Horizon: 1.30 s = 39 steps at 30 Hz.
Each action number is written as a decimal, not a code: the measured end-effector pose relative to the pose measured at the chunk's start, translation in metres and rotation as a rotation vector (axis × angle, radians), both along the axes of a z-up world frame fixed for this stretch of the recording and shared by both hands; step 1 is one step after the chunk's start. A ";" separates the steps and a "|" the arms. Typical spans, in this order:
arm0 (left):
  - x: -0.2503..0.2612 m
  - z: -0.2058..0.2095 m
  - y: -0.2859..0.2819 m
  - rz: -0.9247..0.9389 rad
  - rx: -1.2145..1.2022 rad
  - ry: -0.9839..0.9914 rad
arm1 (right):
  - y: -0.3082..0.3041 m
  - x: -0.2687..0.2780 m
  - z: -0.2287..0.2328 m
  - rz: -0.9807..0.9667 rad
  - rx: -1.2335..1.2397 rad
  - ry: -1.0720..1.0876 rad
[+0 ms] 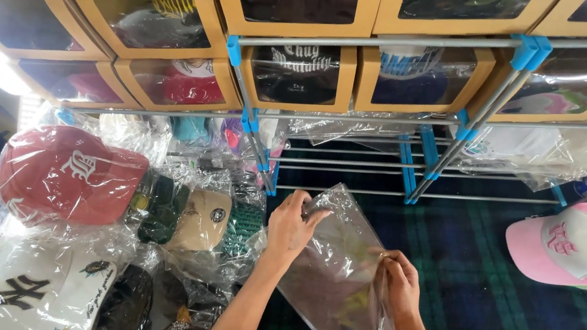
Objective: The person places several baseball caps into individual clear plastic bags and arranges them on a workspace.
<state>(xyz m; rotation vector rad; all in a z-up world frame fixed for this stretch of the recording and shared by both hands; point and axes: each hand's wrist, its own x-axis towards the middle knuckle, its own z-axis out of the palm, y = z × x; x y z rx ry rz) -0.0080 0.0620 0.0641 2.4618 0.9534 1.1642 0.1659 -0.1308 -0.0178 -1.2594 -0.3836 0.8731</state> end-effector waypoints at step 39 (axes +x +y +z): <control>-0.021 0.032 -0.062 -0.421 -0.638 -0.170 | 0.125 0.066 0.053 0.645 0.367 -0.724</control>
